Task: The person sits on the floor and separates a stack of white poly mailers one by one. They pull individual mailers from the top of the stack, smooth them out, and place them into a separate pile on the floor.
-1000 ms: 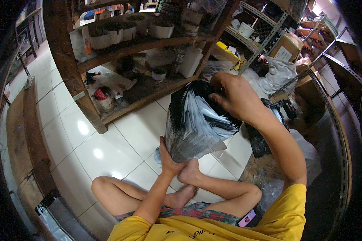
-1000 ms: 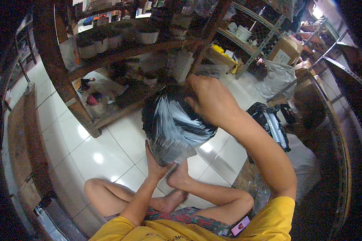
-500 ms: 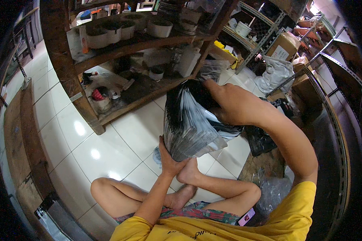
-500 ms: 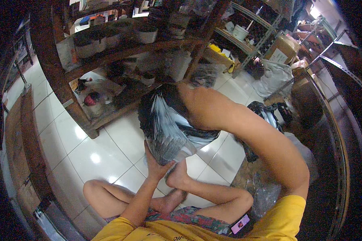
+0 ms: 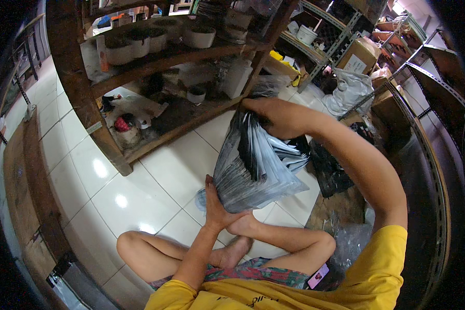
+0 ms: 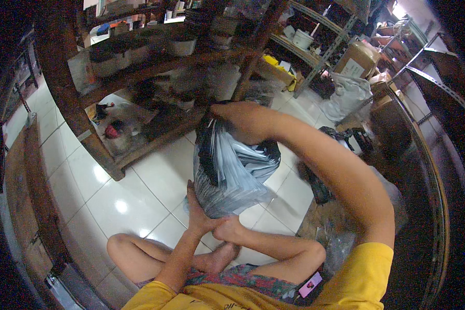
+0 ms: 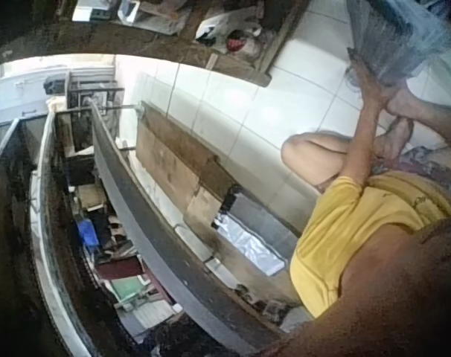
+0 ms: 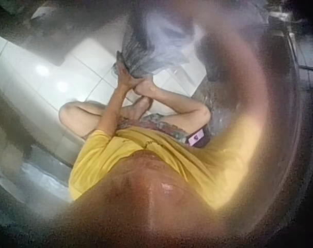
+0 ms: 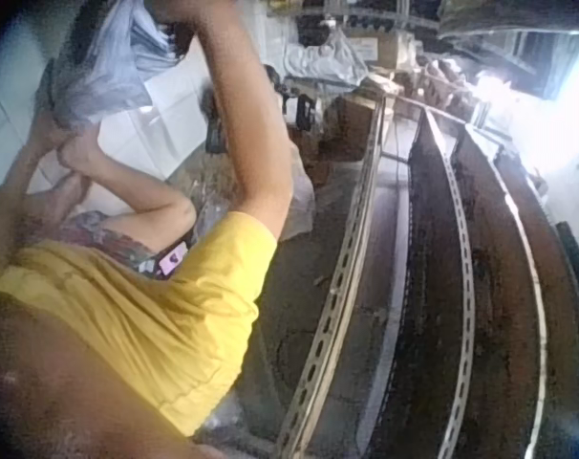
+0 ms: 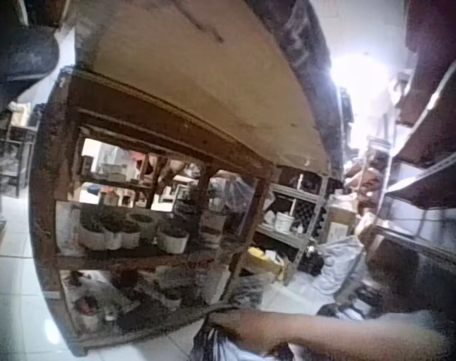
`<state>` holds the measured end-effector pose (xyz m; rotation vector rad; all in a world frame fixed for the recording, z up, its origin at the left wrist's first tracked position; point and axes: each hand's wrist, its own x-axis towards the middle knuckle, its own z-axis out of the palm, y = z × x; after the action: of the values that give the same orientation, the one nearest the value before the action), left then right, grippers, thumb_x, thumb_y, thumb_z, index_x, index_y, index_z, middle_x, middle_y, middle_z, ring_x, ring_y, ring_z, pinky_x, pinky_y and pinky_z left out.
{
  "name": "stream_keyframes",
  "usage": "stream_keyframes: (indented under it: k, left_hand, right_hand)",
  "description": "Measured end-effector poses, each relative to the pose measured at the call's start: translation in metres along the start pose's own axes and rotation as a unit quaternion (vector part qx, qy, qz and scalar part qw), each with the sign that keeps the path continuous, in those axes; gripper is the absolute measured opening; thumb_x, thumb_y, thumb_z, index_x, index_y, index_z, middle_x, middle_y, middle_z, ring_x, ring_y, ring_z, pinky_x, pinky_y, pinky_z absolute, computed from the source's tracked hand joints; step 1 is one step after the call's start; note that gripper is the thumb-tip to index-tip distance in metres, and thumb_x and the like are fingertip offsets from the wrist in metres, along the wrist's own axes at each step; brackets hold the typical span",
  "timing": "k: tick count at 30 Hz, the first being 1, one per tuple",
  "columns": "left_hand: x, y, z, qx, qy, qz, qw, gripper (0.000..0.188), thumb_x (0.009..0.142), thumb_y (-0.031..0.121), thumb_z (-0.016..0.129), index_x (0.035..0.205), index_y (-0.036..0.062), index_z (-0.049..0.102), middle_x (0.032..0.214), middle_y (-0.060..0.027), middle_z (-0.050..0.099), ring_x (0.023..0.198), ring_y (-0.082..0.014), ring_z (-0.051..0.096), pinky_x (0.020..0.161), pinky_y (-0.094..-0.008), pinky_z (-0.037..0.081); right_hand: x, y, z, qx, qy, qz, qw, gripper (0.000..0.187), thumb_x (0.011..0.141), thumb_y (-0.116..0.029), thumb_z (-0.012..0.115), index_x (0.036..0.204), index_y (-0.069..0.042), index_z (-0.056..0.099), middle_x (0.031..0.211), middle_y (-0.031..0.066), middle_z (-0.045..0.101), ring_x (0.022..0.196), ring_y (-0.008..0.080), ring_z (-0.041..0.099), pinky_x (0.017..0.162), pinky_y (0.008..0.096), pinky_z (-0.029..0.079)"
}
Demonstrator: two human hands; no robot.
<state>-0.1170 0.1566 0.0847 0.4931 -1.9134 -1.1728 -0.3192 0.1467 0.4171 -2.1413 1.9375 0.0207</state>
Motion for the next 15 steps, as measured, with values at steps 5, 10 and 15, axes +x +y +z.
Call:
stream_keyframes:
  k: [5, 10, 15]
  left_hand:
    - [0.004, 0.003, 0.003, -0.010, 0.027, -0.035, 0.999, 0.152, 0.049, 0.055, 0.096, 0.153, -0.0098, 0.005, 0.153, -0.0355, 0.024, 0.143, -0.0485, 0.028, 0.120, -0.0518, 0.025]
    - [0.003, -0.002, 0.009, -0.030, 0.066, -0.036, 0.997, 0.147, 0.050, 0.050, 0.096, 0.152, -0.0103, 0.010, 0.151, -0.0325, 0.029, 0.141, -0.0465, 0.031, 0.119, -0.0510, 0.027]
    - [0.002, -0.007, -0.001, -0.050, 0.030, -0.030, 0.998, 0.145, 0.051, 0.051, 0.094, 0.153, -0.0104, 0.010, 0.153, -0.0321, 0.027, 0.142, -0.0464, 0.030, 0.119, -0.0492, 0.026]
  right_hand:
    - [-0.005, -0.040, -0.013, -0.055, 0.030, 0.169, 0.984, 0.048, 0.082, -0.009, 0.065, 0.125, 0.001, 0.048, 0.107, 0.0301, 0.067, 0.103, 0.0484, 0.063, 0.090, 0.0501, 0.051]
    - [-0.024, -0.037, -0.005, -0.116, -0.036, 0.243, 0.962, 0.054, 0.086, -0.018, 0.064, 0.130, 0.003, 0.041, 0.101, 0.0313, 0.067, 0.099, 0.0497, 0.064, 0.088, 0.0520, 0.051]
    - [-0.018, -0.059, -0.004, 0.042, -0.031, 0.239, 0.970, 0.053, 0.089, -0.019, 0.062, 0.128, 0.006, 0.038, 0.099, 0.0346, 0.066, 0.101, 0.0506, 0.064, 0.088, 0.0526, 0.051]
